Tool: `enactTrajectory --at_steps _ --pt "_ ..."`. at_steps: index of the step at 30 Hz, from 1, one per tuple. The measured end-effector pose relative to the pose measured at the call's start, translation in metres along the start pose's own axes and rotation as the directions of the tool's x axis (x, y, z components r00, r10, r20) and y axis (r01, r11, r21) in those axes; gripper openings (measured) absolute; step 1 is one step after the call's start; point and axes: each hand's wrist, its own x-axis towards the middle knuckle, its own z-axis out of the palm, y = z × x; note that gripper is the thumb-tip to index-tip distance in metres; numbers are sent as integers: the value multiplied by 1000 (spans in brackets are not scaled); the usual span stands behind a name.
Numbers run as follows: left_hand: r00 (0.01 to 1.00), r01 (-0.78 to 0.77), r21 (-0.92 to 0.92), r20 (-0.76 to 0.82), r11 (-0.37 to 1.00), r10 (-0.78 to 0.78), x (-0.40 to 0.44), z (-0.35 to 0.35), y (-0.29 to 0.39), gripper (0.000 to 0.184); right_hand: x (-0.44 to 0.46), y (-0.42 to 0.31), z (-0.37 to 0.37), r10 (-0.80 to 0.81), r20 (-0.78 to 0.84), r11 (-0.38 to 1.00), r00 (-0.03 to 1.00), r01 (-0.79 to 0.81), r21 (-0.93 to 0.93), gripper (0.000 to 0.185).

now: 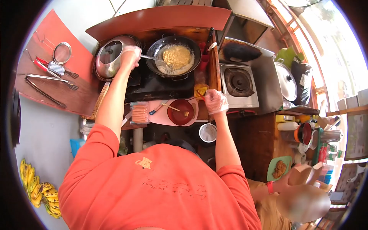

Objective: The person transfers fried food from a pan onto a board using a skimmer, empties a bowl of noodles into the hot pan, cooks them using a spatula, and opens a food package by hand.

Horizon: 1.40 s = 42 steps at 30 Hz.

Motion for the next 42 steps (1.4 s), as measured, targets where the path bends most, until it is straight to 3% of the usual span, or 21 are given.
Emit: enactTrajectory --at_steps 1,2,6,8,10,12,14,15,16,18,20,22,24,28,30,34,36,39,40,41,42 --pt "966 -209 341 215 916 141 16 -6 11 21 -1 0 0 -21 -16 1000 1000 21 -15 12" --pt "976 -190 438 184 879 119 -19 -26 47 19 -1 0 0 -43 -30 999 999 43 -31 13" --pt "988 -155 346 34 925 153 -43 -45 86 17 -1 0 -1 -34 9 999 999 34 6 13" --pt "961 -274 461 103 844 256 -49 -54 91 17 -3 -1 -1 -28 4 1000 1000 28 13 13" --pt "677 -526 828 272 192 684 -36 -58 86 19 -3 -3 -3 -23 15 1000 1000 23 14 13" --pt "757 -477 819 198 320 623 -48 -58 84 18 -1 -4 -4 -23 20 1000 1000 23 13 13" --pt "560 -685 451 -177 572 809 -73 -58 65 22 -2 -4 -3 -24 4 1000 1000 24 10 13" --pt "490 -704 525 -130 479 862 -72 -55 55 24 -2 -4 -3 -28 1 1000 1000 28 10 13" --pt "407 -822 382 -124 422 905 -59 -50 36 23 -2 -4 -4 -34 -6 999 999 34 7 13" --pt "416 -825 356 -141 438 898 -68 -42 17 20 -2 -2 -3 -43 -17 999 999 43 4 13" --pt "307 -873 318 -235 371 922 -47 -22 -12 19 -2 3 1 -50 -12 999 999 50 6 11" --pt "401 -857 247 -229 452 887 -44 -3 -33 16 -3 4 2 -63 -19 998 998 63 11 10" --pt "398 -889 137 -243 437 885 -47 14 -48 17 -2 1 0 -71 -17 997 997 71 1 10" --pt "378 -874 175 -342 453 860 -59 19 -61 18 -2 0 -1 -80 -12 997 997 80 -4 8" --pt "470 -809 155 -410 568 782 -61 14 -68 19 -3 -2 -2 -92 -29 996 995 92 -7 8" --pt "450 -746 344 -371 571 812 -56 -2 -76 18 -3 -2 -2 -72 -41 997 997 72 18 8" --pt "701 -555 353 -289 753 652 -68 -12 -71 17 -3 -3 -3 -60 -57 998 997 62 25 8" --pt "674 -648 98 -386 755 629 -70 -8 -73 20 -4 -4 -5 -60 -61 998 996 62 28 10" --pt "659 -566 274 -417 778 626 -72 -3 -79 22 -4 -2 -4 -57 -50 998 997 58 17 11" --pt "658 -575 278 -402 770 636 -73 2 -77 22 -4 -2 -4 -53 -38 999 998 54 7 12" --pt "838 -459 -70 -364 886 406 -73 8 -78 23 -5 -1 -3 -37 -41 999 998 37 7 12"
